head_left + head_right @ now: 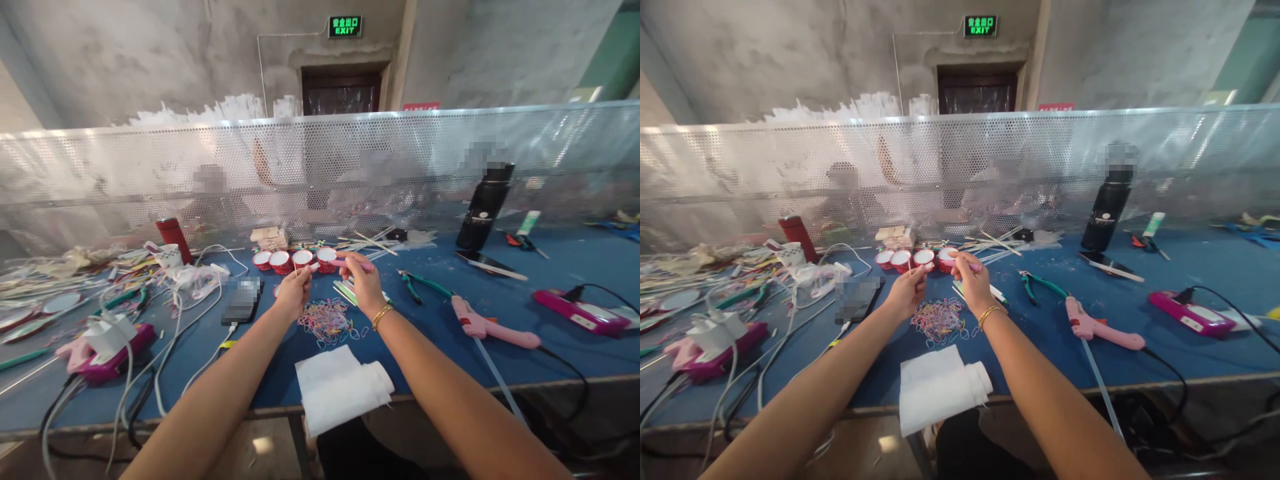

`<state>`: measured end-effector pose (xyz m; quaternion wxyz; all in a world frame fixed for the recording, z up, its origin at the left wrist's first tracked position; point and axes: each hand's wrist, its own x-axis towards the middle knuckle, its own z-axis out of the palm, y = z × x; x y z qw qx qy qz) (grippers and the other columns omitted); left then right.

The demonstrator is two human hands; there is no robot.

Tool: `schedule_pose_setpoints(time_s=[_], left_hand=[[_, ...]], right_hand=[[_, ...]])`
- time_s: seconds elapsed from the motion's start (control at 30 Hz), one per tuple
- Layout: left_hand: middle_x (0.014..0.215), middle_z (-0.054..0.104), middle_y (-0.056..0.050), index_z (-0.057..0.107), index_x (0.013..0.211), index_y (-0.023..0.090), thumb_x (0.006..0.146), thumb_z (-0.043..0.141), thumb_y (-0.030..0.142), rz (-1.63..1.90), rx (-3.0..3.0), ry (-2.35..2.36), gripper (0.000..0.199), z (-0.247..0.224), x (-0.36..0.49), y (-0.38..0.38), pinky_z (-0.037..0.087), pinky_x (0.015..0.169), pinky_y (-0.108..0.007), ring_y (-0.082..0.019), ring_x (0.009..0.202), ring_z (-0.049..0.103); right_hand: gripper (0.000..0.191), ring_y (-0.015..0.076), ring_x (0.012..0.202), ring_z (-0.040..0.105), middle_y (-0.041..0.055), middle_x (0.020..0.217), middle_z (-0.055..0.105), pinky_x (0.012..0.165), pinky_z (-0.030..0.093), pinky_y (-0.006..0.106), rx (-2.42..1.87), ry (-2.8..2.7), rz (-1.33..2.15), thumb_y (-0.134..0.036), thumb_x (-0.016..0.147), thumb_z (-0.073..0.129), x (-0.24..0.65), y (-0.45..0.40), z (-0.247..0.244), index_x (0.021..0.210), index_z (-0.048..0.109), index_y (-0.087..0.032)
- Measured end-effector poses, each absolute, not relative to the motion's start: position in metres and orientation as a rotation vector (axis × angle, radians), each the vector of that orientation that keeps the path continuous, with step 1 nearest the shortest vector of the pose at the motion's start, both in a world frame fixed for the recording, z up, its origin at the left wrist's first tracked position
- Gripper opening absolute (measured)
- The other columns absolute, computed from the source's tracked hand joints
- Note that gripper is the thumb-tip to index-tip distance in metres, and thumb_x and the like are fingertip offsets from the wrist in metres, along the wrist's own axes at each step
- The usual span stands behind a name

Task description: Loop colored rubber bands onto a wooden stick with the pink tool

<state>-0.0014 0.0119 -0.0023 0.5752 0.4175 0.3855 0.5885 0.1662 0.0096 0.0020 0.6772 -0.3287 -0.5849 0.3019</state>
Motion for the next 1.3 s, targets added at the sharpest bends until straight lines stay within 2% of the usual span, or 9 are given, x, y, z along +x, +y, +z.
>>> schedule_pose_setpoints(time_s=[0.13, 0.43, 0.5, 0.6, 0.7, 0.87, 1.0, 1.1, 1.3], left_hand=[[0.058, 0.038, 0.008, 0.053, 0.072, 0.017, 0.064, 0.085, 0.045, 1.393, 0.985, 0.875, 0.044, -0.005, 0.0, 0.013, 0.011, 0.038, -0.019, -0.002, 0.043, 0.028], [0.053, 0.04, 0.008, 0.056, 0.073, 0.016, 0.065, 0.084, 0.045, 1.355, 1.095, 0.897, 0.041, -0.004, 0.001, 0.01, 0.012, 0.037, -0.019, -0.002, 0.041, 0.028], [0.056, 0.048, 0.006, 0.06, 0.076, 0.015, 0.065, 0.084, 0.045, 1.352, 1.101, 0.897, 0.04, -0.003, 0.002, 0.009, 0.012, 0.036, -0.018, -0.002, 0.041, 0.031], [0.076, 0.066, -0.001, 0.066, 0.086, 0.013, 0.065, 0.085, 0.04, 1.342, 1.071, 0.887, 0.039, 0.0, 0.002, 0.007, 0.014, 0.034, -0.016, -0.001, 0.043, 0.038], [0.088, 0.072, -0.006, 0.069, 0.091, 0.012, 0.066, 0.085, 0.032, 1.326, 1.01, 0.863, 0.036, 0.003, 0.001, 0.006, 0.017, 0.033, -0.015, -0.002, 0.045, 0.045], [0.08, 0.073, -0.006, 0.072, 0.087, 0.011, 0.064, 0.085, 0.023, 1.334, 0.978, 0.83, 0.029, 0.007, -0.002, 0.005, 0.02, 0.033, -0.014, -0.003, 0.046, 0.047], [0.081, 0.073, -0.007, 0.072, 0.086, 0.011, 0.064, 0.085, 0.026, 1.356, 1.005, 0.835, 0.03, 0.008, 0.0, 0.005, 0.021, 0.036, -0.015, -0.003, 0.047, 0.047], [0.083, 0.073, -0.007, 0.072, 0.087, 0.012, 0.066, 0.084, 0.032, 1.373, 1.079, 0.895, 0.031, 0.008, 0.004, 0.005, 0.018, 0.037, -0.017, -0.003, 0.047, 0.046], [0.058, 0.057, 0.004, 0.069, 0.093, 0.014, 0.073, 0.077, 0.043, 1.449, 1.22, 0.987, 0.036, 0.008, 0.014, 0.0, 0.022, 0.044, -0.02, -0.005, 0.047, 0.04]], right_hand=[[0.016, 0.0133, 0.057, 0.058, -0.002, 0.064, 0.063, 0.059, 0.048, 0.026, -0.746, -1.249, 0.731, -0.039, 0.083, 0.058, 0.164, 0.011, 0.001, 0.079, 0.055, -0.023], [0.019, 0.0135, 0.056, 0.058, -0.001, 0.061, 0.065, 0.06, 0.049, 0.027, -0.753, -1.318, 0.735, -0.038, 0.082, 0.06, 0.163, 0.01, 0.0, 0.073, 0.054, -0.023], [0.022, 0.0135, 0.055, 0.058, -0.0004, 0.061, 0.065, 0.059, 0.049, 0.027, -0.754, -1.317, 0.743, -0.041, 0.082, 0.062, 0.163, 0.012, -0.001, 0.073, 0.055, -0.022], [0.026, 0.0138, 0.055, 0.059, -0.0001, 0.061, 0.066, 0.059, 0.049, 0.027, -0.745, -1.288, 0.779, -0.045, 0.08, 0.065, 0.163, 0.014, -0.002, 0.073, 0.055, -0.022], [0.029, 0.0142, 0.057, 0.061, -0.0004, 0.062, 0.065, 0.059, 0.05, 0.027, -0.729, -1.239, 0.838, -0.047, 0.078, 0.067, 0.162, 0.014, -0.002, 0.072, 0.054, -0.022], [0.031, 0.0136, 0.058, 0.063, -0.001, 0.061, 0.066, 0.063, 0.05, 0.027, -0.648, -1.196, 0.921, -0.046, 0.075, 0.073, 0.159, 0.014, -0.004, 0.072, 0.057, -0.02], [0.032, 0.0136, 0.058, 0.063, -0.0011, 0.061, 0.067, 0.064, 0.051, 0.027, -0.609, -1.157, 0.95, -0.046, 0.074, 0.076, 0.159, 0.015, -0.004, 0.071, 0.057, -0.02], [0.031, 0.0131, 0.058, 0.062, -0.0012, 0.062, 0.068, 0.063, 0.051, 0.027, -0.593, -1.173, 0.994, -0.046, 0.072, 0.077, 0.164, 0.019, -0.003, 0.073, 0.06, -0.02], [0.026, 0.0104, 0.056, 0.058, -0.0017, 0.063, 0.066, 0.061, 0.048, 0.024, -0.723, -1.125, 0.813, -0.042, 0.072, 0.076, 0.189, 0.037, 0.0, 0.079, 0.069, -0.018]])
